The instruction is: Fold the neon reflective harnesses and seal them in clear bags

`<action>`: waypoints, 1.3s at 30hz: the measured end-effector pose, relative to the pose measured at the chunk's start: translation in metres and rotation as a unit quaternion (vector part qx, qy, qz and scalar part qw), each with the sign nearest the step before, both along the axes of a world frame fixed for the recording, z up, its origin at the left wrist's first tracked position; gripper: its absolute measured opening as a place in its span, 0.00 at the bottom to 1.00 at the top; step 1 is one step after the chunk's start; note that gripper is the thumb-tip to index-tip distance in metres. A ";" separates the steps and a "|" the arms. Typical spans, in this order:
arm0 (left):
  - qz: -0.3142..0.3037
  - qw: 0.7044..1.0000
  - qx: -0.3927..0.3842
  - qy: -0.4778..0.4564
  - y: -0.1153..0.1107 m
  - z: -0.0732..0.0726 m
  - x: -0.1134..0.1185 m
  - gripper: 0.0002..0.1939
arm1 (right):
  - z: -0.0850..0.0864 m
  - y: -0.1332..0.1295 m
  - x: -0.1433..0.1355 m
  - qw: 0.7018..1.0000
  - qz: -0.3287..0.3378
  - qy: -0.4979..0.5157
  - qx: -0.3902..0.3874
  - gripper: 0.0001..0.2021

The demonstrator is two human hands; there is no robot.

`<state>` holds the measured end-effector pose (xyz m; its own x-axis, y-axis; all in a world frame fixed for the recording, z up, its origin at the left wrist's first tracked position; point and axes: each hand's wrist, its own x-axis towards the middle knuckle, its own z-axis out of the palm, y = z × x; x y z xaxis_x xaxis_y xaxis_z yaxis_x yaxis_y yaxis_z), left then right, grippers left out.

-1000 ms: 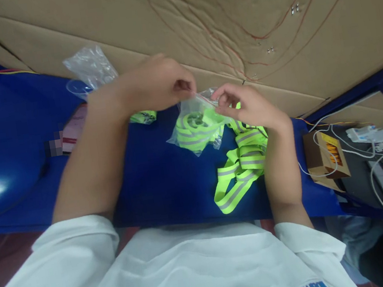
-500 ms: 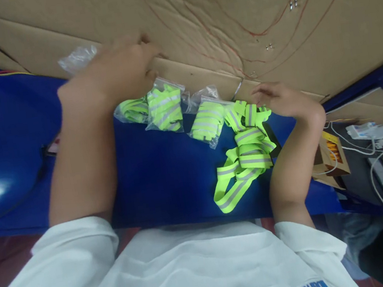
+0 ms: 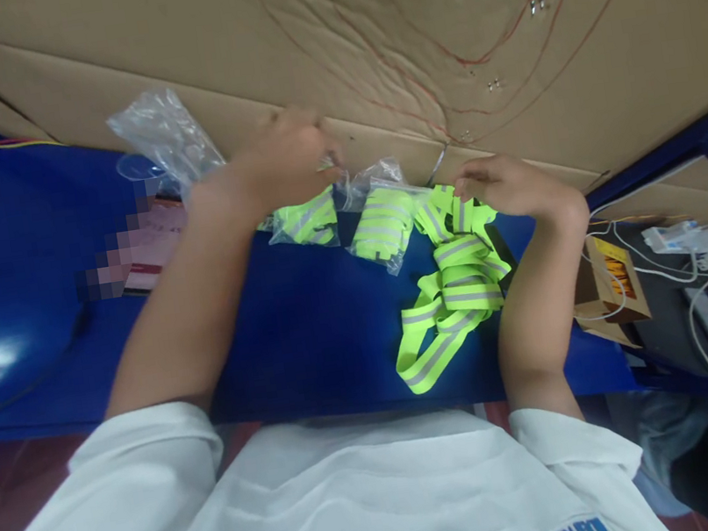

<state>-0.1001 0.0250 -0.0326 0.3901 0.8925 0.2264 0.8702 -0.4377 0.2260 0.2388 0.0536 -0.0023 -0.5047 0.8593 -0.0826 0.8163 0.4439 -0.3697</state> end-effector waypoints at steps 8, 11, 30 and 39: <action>-0.022 0.993 -0.066 0.099 0.015 -0.044 0.024 0.18 | 0.000 -0.004 0.003 1.000 -0.007 0.008 0.009 0.16; -0.067 0.990 -0.073 0.102 0.017 -0.043 0.017 0.20 | 0.002 -0.004 0.003 1.000 -0.018 0.000 0.009 0.15; -0.341 0.936 0.056 0.069 -0.096 0.005 0.118 0.12 | -0.076 -0.116 0.070 0.997 0.043 0.054 -0.041 0.27; -0.254 0.961 -0.006 -0.110 -0.142 -0.058 0.058 0.09 | -0.103 -0.124 0.041 0.938 -0.116 0.325 -0.011 0.14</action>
<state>-0.0420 -0.1175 -0.0902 0.7204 0.6024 0.3437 0.4752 -0.7897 0.3881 0.2799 -0.0704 -0.1057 -0.2539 0.9542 0.1583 0.4883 0.2678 -0.8306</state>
